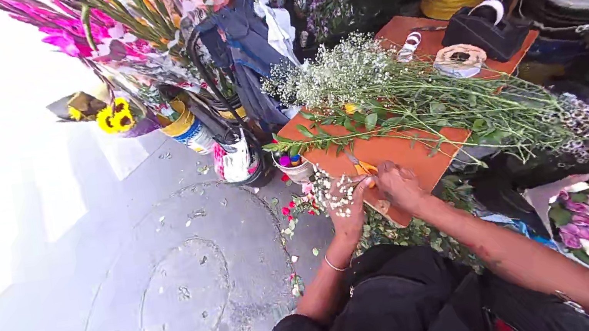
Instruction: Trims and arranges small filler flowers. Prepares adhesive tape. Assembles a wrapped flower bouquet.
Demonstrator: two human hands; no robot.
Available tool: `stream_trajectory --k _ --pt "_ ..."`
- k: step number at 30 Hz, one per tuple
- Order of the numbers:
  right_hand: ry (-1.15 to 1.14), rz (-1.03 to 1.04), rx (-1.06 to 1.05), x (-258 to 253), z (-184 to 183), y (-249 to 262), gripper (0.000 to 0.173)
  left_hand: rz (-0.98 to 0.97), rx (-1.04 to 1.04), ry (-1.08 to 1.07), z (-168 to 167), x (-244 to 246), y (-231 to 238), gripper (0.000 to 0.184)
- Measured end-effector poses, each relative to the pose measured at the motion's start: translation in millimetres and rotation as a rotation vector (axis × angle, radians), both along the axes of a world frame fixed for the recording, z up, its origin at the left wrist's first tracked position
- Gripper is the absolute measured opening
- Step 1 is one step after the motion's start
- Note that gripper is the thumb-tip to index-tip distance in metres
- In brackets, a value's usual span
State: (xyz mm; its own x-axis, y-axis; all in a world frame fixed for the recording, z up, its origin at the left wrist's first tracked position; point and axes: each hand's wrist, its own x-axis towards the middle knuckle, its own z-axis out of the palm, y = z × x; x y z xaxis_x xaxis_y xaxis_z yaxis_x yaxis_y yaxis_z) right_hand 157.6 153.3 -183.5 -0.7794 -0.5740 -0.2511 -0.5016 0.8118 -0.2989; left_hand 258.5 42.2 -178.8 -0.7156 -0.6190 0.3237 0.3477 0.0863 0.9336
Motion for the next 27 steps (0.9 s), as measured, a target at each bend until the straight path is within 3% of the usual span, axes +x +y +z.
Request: stream_trajectory --k 4,6,8,11,15,20,23,27 --pt "-0.008 -0.132 0.164 -5.1 10.8 -7.4 0.042 0.146 0.051 -0.028 -11.4 17.0 -35.9 0.016" --pt "0.042 -0.13 0.095 -3.9 12.4 -2.6 0.047 0.172 0.09 -0.037 -21.3 18.5 -47.8 0.014" --pt "0.064 -0.094 0.012 0.3 7.6 -5.3 0.037 0.194 0.102 -0.068 -25.0 16.0 -53.8 0.012" --pt "-0.036 -0.112 0.066 5.6 0.4 -13.3 0.05 0.164 0.132 -0.079 -17.1 6.3 -52.3 0.011" --pt "-0.085 -0.116 0.201 -0.8 13.3 3.1 0.052 0.1 0.149 0.027 -2.1 -8.2 -51.7 0.006" --pt "-0.06 0.01 0.008 -7.4 -1.6 55.8 0.03 0.077 0.198 0.062 7.0 -16.9 -46.6 0.008" --pt "0.031 0.042 0.04 -0.2 -5.0 58.0 0.031 0.067 0.272 0.012 5.2 -20.5 -40.2 0.008" --pt "-0.043 -0.155 0.002 -5.4 -1.5 60.6 0.034 0.032 0.375 -0.004 21.9 -29.0 -29.7 0.01"
